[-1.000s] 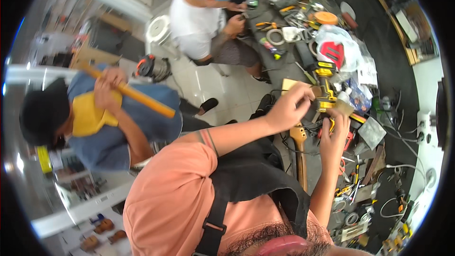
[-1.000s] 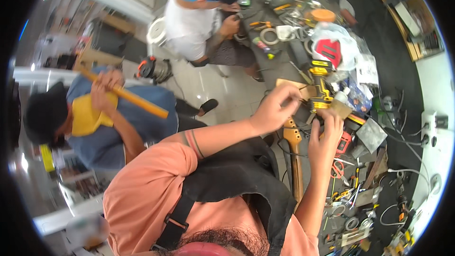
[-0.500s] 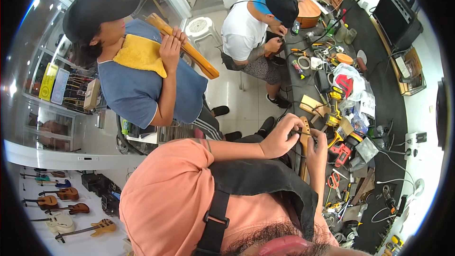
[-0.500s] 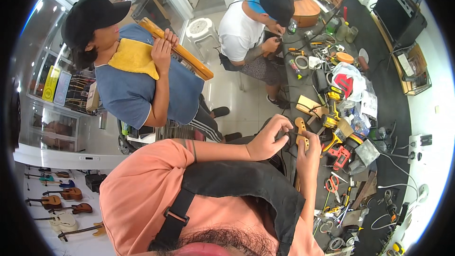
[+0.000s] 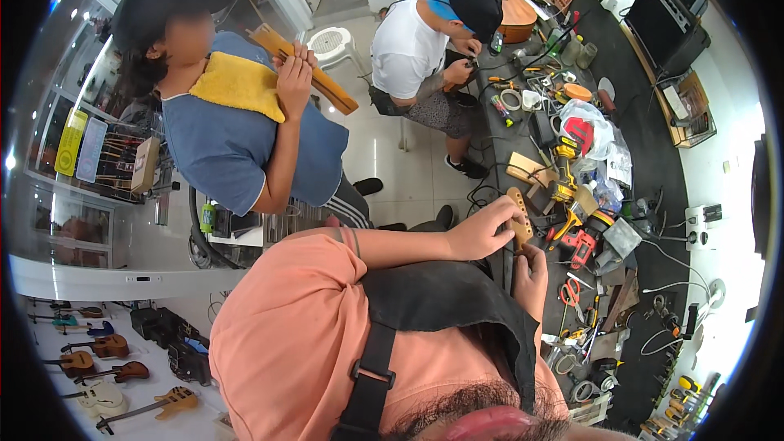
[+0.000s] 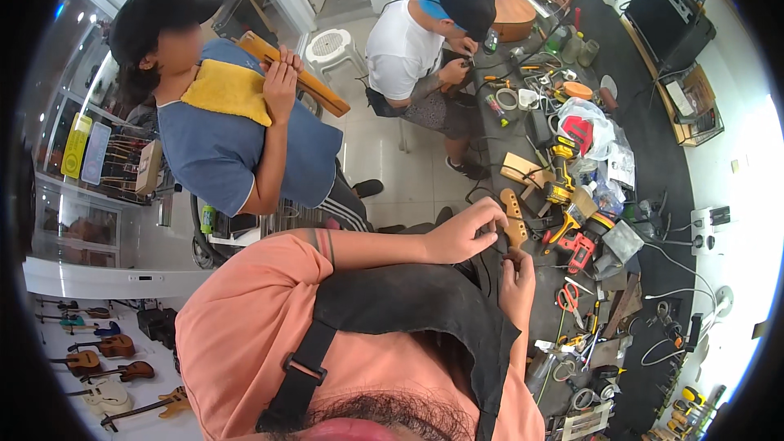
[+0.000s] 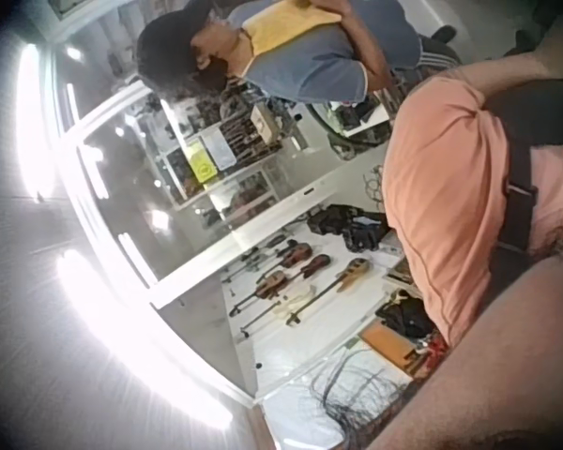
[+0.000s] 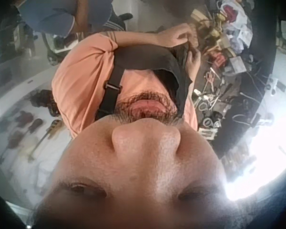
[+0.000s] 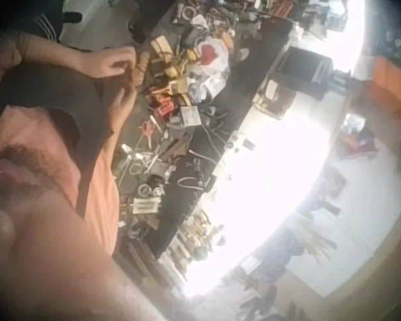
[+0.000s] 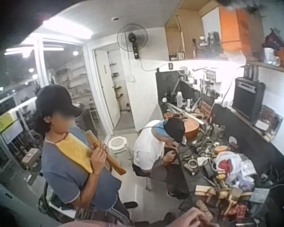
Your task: The person handles a guitar neck, inspecting the fretboard and discussing it with a coworker. They then use a handheld power router to shape the edges of the guitar neck, moving the tool along the wood to smooth the profile.
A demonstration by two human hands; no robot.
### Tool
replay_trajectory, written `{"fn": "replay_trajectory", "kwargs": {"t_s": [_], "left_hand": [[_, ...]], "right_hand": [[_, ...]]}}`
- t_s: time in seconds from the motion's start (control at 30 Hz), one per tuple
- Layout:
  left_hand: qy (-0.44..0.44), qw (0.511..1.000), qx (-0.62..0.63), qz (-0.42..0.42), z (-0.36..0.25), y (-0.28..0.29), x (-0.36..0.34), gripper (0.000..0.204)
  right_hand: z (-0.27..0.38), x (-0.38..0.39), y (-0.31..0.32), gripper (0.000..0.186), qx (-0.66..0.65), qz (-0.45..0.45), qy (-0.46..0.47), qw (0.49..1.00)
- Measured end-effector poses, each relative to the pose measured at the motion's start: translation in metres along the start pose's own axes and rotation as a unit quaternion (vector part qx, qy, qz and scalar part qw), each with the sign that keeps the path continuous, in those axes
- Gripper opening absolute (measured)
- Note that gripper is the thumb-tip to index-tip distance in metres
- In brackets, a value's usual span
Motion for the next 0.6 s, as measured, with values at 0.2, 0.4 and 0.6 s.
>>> {"fn": "replay_trajectory", "kwargs": {"t_s": [0.2, 0.4, 0.6], "left_hand": [[0.122, 0.984, 0.063, -0.113, 0.032, 0.029, 0.030, 0.036], [0.352, 0.798, 0.060, -0.486, 0.123, 0.183, 0.031, 0.062], [0.080, 0.704, -0.289, -0.644, 0.133, 0.370, 0.047, 0.049]], "right_hand": [[0.012, 0.005, -0.019, 0.025, -0.024, 0.017, -0.010, 1.000], [0.013, 0.020, -0.024, 0.024, -0.026, 0.009, -0.016, 1.000], [-0.009, 0.056, -0.020, 0.021, -0.009, -0.037, -0.026, 0.999]]}}
Point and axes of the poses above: each hand's wrist, its own x-axis away from the middle knuckle, its own y-axis out of the back of the hand, z = x × y, the point moved 4 cm from there along -x, towards the middle knuckle, and after that the axes turned 8 degrees about -z, right-handed, at the moved point
